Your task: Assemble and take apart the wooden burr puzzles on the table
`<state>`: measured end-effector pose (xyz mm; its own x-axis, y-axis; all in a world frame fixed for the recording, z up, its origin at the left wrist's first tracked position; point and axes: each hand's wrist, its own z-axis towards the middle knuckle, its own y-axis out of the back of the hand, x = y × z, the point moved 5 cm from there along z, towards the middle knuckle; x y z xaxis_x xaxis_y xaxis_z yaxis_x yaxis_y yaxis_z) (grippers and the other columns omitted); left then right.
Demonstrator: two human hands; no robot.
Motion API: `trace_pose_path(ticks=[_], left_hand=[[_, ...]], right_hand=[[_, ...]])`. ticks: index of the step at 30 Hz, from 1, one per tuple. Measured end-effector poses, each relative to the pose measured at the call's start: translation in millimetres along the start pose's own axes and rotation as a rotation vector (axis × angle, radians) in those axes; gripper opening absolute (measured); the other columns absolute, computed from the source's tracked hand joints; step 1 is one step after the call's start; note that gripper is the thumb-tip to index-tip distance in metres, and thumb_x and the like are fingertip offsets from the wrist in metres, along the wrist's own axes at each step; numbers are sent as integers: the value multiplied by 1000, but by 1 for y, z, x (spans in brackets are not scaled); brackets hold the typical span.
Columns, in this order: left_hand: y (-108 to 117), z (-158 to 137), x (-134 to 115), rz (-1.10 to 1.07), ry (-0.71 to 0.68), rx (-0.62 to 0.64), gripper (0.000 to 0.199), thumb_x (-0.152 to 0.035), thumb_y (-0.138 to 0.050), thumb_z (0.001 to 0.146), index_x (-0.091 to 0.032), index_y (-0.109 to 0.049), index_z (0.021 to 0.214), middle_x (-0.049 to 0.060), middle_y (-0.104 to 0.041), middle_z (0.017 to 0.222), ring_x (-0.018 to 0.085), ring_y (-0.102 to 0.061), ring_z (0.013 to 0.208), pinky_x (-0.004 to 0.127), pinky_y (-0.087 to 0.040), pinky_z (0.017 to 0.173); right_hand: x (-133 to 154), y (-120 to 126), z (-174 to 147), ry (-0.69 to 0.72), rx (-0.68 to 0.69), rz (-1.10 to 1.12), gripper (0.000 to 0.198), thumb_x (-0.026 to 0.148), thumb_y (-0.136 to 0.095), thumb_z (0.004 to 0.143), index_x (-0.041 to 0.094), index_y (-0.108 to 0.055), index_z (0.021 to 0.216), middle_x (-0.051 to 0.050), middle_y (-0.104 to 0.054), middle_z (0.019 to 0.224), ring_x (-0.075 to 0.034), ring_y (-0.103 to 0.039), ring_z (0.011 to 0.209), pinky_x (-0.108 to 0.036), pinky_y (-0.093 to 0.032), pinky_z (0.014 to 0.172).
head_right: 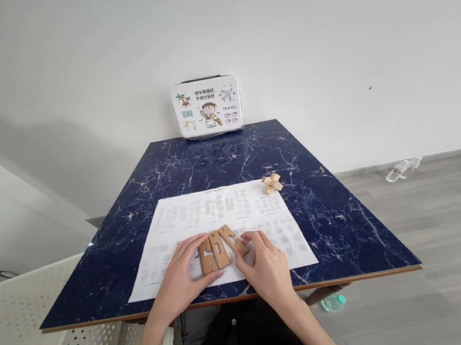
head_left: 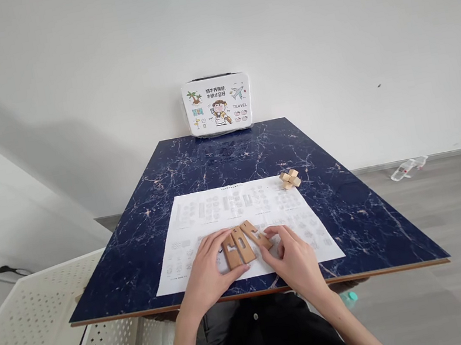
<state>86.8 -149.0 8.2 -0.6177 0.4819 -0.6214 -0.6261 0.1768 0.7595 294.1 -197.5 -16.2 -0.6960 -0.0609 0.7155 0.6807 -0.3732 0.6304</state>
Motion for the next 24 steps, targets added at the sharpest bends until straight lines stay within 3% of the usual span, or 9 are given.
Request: trace_pose_path(ticks=[13, 24], left_hand=[[-1, 0, 3, -5, 58, 25, 74, -53, -78, 87, -41, -44, 152, 3, -50, 156, 33, -47, 145, 53, -47, 117], [-1, 1, 2, -11, 28, 1, 73, -51, -80, 86, -40, -47, 151, 5, -52, 154, 34, -49, 144, 53, -47, 117]], right_hand=[[0, 1, 1, -9, 3, 8, 23, 35, -59, 93, 21, -63, 112, -5, -71, 105, -14, -58, 58, -29, -44, 57], [-1, 3, 0, -32, -21, 24, 23, 36, -59, 94, 20, -64, 110, -4, -70, 93, -14, -57, 56, -29, -44, 57]])
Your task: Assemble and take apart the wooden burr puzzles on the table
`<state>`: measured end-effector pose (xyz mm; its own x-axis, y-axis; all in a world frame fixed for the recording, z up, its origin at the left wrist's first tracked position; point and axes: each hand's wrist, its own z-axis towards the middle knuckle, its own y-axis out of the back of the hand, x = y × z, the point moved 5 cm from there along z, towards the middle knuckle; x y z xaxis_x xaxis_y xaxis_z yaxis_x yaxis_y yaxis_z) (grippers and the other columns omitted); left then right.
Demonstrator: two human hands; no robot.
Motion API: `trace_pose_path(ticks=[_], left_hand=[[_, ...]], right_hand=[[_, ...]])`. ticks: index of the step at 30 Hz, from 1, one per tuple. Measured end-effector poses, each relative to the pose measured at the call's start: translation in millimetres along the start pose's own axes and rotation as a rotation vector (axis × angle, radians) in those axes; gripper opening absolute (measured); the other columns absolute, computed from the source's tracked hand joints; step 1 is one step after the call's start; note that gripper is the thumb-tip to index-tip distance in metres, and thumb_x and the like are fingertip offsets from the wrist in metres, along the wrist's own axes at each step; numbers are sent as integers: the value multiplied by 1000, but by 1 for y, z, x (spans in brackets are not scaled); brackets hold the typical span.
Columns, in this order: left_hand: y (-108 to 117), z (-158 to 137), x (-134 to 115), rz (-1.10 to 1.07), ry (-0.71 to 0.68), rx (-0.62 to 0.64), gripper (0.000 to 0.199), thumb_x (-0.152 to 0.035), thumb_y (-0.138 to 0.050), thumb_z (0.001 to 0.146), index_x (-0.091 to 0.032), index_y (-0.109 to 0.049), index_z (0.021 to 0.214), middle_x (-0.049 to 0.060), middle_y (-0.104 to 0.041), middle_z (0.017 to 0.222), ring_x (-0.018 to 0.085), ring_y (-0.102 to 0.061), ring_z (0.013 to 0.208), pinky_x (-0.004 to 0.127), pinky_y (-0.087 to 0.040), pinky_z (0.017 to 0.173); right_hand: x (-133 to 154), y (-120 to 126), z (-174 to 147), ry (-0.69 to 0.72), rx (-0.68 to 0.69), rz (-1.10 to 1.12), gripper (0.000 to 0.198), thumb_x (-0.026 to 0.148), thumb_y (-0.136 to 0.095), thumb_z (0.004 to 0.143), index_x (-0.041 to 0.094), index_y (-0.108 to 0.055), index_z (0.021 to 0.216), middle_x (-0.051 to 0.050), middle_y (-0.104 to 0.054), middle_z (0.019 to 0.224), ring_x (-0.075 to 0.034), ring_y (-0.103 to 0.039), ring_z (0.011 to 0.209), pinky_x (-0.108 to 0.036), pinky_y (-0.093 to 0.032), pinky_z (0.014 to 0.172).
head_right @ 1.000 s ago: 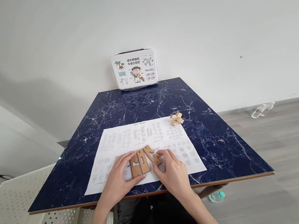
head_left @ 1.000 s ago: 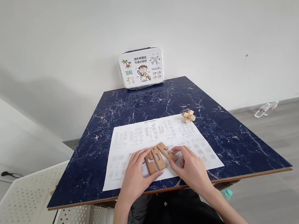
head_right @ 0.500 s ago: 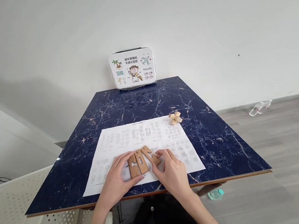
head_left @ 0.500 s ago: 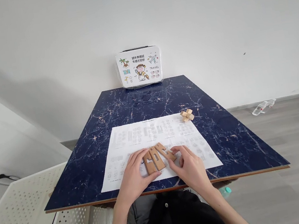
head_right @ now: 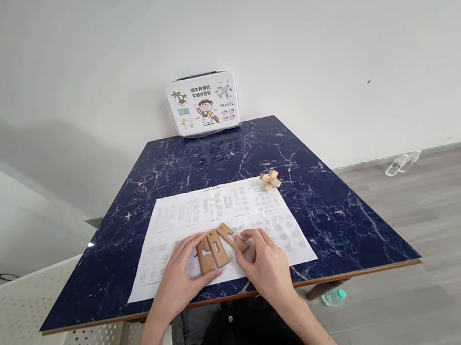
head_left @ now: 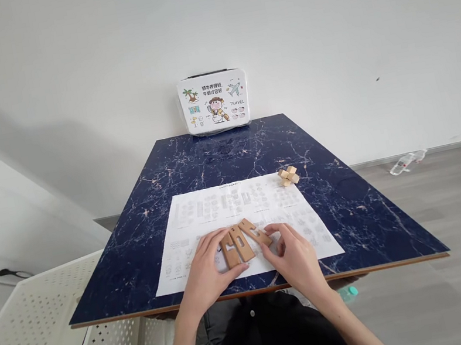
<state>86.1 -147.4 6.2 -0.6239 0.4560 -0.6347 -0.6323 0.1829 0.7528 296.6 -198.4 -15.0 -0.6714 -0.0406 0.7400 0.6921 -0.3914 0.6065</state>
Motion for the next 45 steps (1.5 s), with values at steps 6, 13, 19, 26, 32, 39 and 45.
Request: trace_pose_path(ticks=[6, 13, 19, 26, 32, 39, 45], left_hand=[[1, -1, -2, -3, 13, -7, 75, -52, -82, 84, -39, -48, 150, 6, -54, 152, 35, -50, 142, 55, -48, 115], [3, -2, -5, -6, 27, -19, 75, -48, -83, 84, -38, -48, 149, 6, -55, 150, 34, -52, 140, 53, -49, 114], [4, -4, -6, -3, 44, -37, 76, -51, -83, 83, -37, -47, 149, 7, -55, 149, 34, -55, 137, 51, -52, 110], [11, -6, -12, -53, 42, -69, 73, -52, -85, 82, -35, -51, 144, 7, -60, 146, 34, -59, 134, 51, -52, 110], [14, -8, -10, -44, 35, -138, 75, -53, -85, 81, -36, -50, 145, 7, -58, 149, 34, -58, 135, 51, -51, 111], [9, -7, -2, 4, 79, -133, 72, -47, -82, 85, -35, -47, 147, 8, -53, 152, 35, -53, 140, 52, -49, 113], [5, -4, 2, 32, 108, -85, 73, -48, -82, 84, -35, -47, 147, 8, -53, 151, 36, -54, 139, 53, -51, 111]], right_hand=[[0, 2, -1, 9, 8, 25, 25, 40, -58, 97, 20, -64, 110, -5, -70, 92, -15, -57, 55, -30, -44, 56], [1, 2, -2, 38, 29, 15, 22, 37, -56, 99, 22, -67, 110, -3, -70, 83, -18, -60, 60, -29, -43, 58], [3, 1, -2, 50, 34, -5, 26, 42, -54, 103, 22, -68, 110, -4, -70, 87, -17, -62, 61, -28, -42, 57], [1, 2, -2, 65, 40, 66, 27, 39, -48, 106, 22, -68, 114, -7, -70, 101, -19, -66, 70, -30, -48, 63], [-4, 7, 1, 20, 54, 232, 29, 44, -49, 106, 23, -69, 111, -9, -69, 104, -21, -65, 75, -34, -54, 69], [-5, 7, 2, 12, 59, 242, 29, 44, -51, 105, 22, -70, 110, -8, -69, 101, -21, -65, 73, -35, -54, 69], [-2, 9, 1, 13, 46, 244, 29, 43, -51, 105, 23, -70, 110, -8, -70, 100, -20, -65, 72, -33, -54, 67]])
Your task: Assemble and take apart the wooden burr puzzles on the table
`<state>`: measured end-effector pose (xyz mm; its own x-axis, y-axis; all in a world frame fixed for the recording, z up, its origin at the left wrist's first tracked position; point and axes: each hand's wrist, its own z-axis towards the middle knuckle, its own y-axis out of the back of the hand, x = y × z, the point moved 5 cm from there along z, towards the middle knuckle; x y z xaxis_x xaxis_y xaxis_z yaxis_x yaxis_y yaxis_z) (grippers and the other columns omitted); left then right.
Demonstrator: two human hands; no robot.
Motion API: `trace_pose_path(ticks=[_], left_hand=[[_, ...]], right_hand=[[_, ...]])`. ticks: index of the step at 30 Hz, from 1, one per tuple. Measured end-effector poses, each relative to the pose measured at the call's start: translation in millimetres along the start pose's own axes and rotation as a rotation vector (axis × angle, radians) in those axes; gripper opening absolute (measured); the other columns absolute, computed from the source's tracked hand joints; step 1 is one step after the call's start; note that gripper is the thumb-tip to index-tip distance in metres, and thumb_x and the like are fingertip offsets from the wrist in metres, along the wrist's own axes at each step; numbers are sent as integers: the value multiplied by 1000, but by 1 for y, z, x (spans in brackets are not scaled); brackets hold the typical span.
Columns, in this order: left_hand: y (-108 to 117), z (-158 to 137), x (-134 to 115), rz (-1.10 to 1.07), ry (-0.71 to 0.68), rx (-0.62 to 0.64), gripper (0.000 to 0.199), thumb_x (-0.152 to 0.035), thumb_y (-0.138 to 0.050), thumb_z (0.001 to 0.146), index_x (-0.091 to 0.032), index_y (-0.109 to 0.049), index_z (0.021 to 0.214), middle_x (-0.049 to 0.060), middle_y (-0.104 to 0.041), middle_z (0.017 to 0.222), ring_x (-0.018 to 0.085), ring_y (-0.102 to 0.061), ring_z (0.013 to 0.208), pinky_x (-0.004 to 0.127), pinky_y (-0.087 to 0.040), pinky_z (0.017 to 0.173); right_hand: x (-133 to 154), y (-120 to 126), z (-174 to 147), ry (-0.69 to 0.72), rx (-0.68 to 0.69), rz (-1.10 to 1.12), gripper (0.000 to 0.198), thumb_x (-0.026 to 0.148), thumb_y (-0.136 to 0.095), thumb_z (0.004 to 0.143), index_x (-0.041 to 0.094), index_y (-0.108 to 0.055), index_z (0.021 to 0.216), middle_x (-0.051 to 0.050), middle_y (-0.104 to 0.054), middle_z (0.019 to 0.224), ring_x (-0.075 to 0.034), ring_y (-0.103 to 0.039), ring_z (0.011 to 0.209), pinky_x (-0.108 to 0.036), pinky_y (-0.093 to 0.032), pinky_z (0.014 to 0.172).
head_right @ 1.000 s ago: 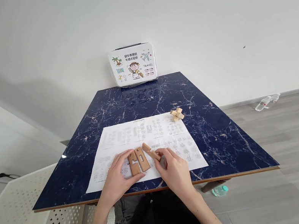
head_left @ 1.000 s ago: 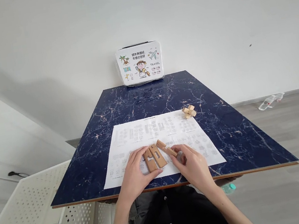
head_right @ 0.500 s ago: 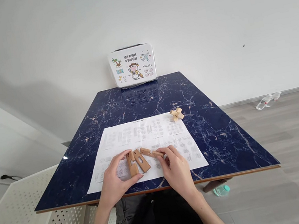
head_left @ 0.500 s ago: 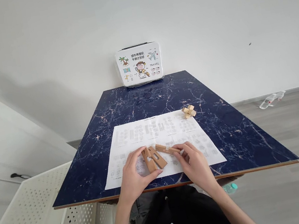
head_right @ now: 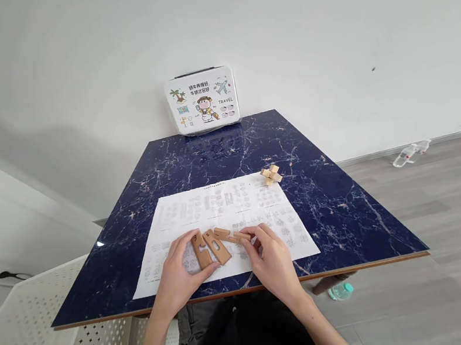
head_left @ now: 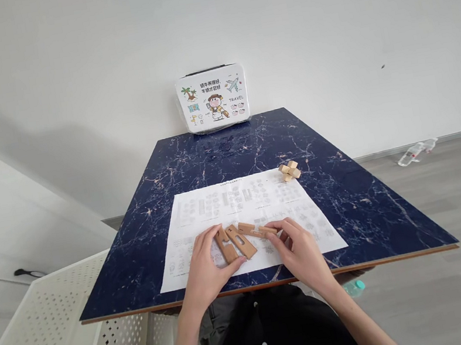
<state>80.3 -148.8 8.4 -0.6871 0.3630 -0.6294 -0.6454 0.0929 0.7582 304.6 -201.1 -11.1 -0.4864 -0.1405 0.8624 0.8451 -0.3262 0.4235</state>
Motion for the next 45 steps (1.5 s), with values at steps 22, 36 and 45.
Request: trace_pose_path(ticks=[22, 36, 45], left_hand=[[9, 3, -16, -138, -197, 23, 24, -43, -56, 105, -26, -71, 95, 6, -67, 133, 31, -48, 139, 50, -47, 115], [12, 1, 0, -311, 106, -84, 44, -51, -39, 109, -22, -68, 123, 9, -70, 131, 28, -64, 125, 38, -49, 107], [15, 1, 5, -297, 153, -178, 44, -54, -37, 109, -21, -62, 92, 4, -68, 88, 22, -67, 87, 32, -51, 81]], right_hand=[[41, -16, 20, 21, 234, 259, 28, 44, -55, 102, 21, -71, 108, -7, -71, 97, -19, -63, 74, -31, -55, 66], [20, -19, -3, -8, 99, 86, 25, 40, -50, 105, 22, -67, 103, -6, -69, 97, -18, -62, 71, -31, -50, 64], [18, -26, 0, 57, 138, -21, 19, 38, -54, 103, 23, -67, 107, -3, -65, 95, -16, -62, 72, -29, -47, 62]])
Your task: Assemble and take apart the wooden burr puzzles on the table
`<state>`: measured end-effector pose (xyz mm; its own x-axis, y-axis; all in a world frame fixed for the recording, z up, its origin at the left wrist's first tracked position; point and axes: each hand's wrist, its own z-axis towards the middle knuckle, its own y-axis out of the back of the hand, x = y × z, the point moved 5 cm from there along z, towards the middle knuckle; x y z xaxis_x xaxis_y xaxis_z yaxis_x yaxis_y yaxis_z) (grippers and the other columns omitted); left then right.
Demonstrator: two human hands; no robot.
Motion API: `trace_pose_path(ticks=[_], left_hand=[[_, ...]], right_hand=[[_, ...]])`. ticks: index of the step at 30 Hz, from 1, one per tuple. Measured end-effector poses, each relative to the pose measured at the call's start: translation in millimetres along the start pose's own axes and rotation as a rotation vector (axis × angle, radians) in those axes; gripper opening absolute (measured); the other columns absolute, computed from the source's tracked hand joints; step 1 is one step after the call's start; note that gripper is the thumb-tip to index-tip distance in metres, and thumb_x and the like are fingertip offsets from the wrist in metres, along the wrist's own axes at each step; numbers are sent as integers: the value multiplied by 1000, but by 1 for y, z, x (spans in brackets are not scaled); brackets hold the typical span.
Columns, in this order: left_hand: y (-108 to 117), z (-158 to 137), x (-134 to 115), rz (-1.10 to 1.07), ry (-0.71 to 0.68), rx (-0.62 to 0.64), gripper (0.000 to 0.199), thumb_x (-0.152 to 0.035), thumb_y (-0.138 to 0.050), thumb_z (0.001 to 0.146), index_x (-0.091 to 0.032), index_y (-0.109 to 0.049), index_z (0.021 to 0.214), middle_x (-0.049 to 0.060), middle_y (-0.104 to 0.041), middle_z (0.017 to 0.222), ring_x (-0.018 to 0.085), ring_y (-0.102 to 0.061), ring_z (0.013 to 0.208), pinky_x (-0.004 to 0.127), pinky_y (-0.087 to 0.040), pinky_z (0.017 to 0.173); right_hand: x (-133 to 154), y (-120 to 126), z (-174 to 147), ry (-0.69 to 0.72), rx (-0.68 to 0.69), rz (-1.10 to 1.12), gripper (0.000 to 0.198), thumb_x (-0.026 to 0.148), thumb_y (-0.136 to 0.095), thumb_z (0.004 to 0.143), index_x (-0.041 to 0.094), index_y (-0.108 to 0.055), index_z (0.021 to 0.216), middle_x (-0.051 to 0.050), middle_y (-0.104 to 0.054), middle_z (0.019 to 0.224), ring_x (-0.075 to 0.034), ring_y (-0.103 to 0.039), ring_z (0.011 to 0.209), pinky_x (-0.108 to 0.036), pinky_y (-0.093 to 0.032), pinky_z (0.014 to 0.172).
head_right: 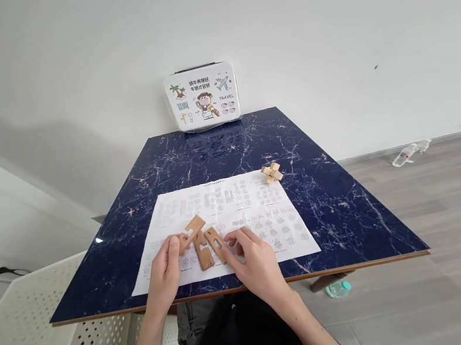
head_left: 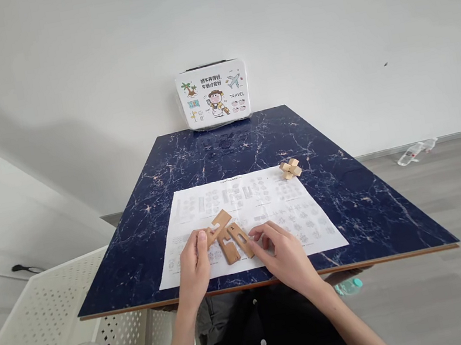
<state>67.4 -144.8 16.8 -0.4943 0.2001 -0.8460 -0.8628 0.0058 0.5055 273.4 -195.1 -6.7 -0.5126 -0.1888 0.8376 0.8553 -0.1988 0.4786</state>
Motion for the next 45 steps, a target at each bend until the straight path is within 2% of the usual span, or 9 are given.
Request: trace_pose_path(ticks=[3, 7, 12, 20, 30, 40, 45], left_hand=[[0, -1, 6, -49, 54, -16, 48, -57, -35, 108, -22, -50, 78, -1, -54, 69, 17, -55, 63, 29, -44, 63], [-1, -2, 3, -45, 58, -3, 47, -55, -35, 109, -23, -42, 75, -4, -46, 61, 14, -46, 55, 27, -39, 58], [-4, -2, 1, -79, 74, 26, 40, -53, -37, 108, -22, -48, 85, -5, -46, 62, 14, -44, 55, 26, -37, 57], [-7, -2, 4, -171, 77, 53, 37, -55, -39, 108, -22, -55, 103, -4, -47, 72, 13, -45, 60, 25, -41, 58], [-8, -2, 7, -189, 91, 68, 39, -55, -40, 107, -21, -57, 110, -2, -51, 75, 14, -49, 66, 24, -47, 61], [-8, -3, 5, -165, 84, 78, 37, -55, -39, 107, -22, -57, 112, -3, -53, 74, 14, -51, 63, 24, -44, 58], [-6, -3, 3, -80, 54, 39, 37, -53, -38, 108, -22, -56, 113, -2, -55, 74, 15, -54, 62, 26, -45, 59]], right_hand=[[-1, -1, -1, 6, -15, -38, 20, 39, -55, 103, 23, -67, 109, -3, -65, 96, -16, -63, 71, -28, -47, 63], [1, -5, -1, 12, -29, -151, 26, 45, -58, 101, 22, -65, 113, -6, -66, 102, -18, -65, 74, -28, -46, 59], [4, -14, 0, 40, -38, -281, 23, 41, -62, 98, 22, -64, 111, -7, -68, 106, -23, -70, 92, -28, -42, 59], [3, -18, 5, 36, -71, -379, 11, 32, -58, 100, 21, -61, 98, -4, -69, 91, -21, -68, 76, -27, -31, 54], [1, -15, 2, 13, -82, -330, 25, 33, -41, 110, 20, -56, 95, -2, -65, 74, -18, -59, 57, -26, -28, 51], [-1, -10, 2, -18, -77, -220, 31, 35, -33, 112, 20, -60, 110, -4, -71, 80, -22, -66, 63, -27, -34, 54], [0, -10, 2, -25, -71, -216, 30, 35, -34, 112, 20, -59, 108, -4, -71, 80, -21, -65, 62, -26, -33, 53]])
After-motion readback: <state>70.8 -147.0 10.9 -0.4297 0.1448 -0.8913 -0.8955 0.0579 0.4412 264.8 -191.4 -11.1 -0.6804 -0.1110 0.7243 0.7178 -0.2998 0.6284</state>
